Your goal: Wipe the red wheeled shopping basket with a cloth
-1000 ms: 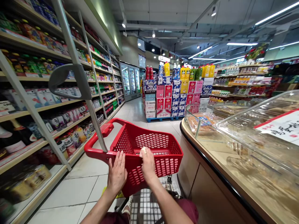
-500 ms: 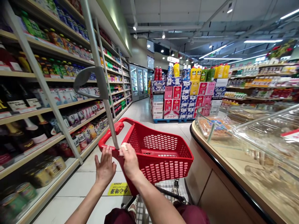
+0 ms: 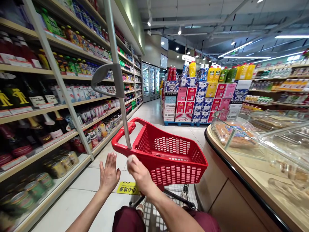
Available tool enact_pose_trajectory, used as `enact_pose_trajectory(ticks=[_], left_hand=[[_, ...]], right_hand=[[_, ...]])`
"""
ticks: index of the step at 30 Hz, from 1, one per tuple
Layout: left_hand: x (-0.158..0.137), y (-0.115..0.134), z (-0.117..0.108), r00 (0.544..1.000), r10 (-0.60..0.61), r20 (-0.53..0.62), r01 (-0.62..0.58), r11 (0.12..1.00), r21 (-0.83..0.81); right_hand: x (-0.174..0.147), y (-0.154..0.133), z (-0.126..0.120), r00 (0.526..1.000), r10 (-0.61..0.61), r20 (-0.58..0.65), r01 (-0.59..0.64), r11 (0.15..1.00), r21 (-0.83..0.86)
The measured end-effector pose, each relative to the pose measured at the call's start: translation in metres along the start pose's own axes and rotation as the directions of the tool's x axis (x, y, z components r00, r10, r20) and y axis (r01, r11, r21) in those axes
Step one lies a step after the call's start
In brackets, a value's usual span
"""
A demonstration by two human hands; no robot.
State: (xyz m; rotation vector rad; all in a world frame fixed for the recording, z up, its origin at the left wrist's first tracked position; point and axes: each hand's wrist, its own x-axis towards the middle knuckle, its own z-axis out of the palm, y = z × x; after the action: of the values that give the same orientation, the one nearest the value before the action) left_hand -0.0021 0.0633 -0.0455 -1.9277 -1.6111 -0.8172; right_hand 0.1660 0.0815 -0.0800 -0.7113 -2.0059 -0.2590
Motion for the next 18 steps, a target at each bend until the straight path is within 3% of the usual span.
enact_pose_trajectory(ticks=[3, 8, 14, 18], left_hand=[[0.002, 0.003, -0.002, 1.0, 0.008, -0.011, -0.008, 1.0, -0.002], [-0.009, 0.016, 0.007, 0.995, 0.104, 0.006, -0.104, 0.995, -0.002], [-0.006, 0.028, 0.01, 0.994, 0.105, -0.034, -0.105, 0.994, -0.001], [-0.007, 0.041, 0.014, 0.986, 0.162, -0.033, -0.163, 0.987, -0.016]], right_hand=[[0.013, 0.003, -0.001, 1.0, 0.025, 0.007, -0.025, 1.0, -0.001], [-0.031, 0.001, 0.001, 0.994, -0.108, 0.032, 0.108, 0.994, -0.004], [0.003, 0.005, -0.019, 0.996, 0.064, -0.055, -0.064, 0.998, 0.016], [-0.025, 0.014, -0.023, 0.999, 0.032, -0.041, -0.033, 0.999, -0.027]])
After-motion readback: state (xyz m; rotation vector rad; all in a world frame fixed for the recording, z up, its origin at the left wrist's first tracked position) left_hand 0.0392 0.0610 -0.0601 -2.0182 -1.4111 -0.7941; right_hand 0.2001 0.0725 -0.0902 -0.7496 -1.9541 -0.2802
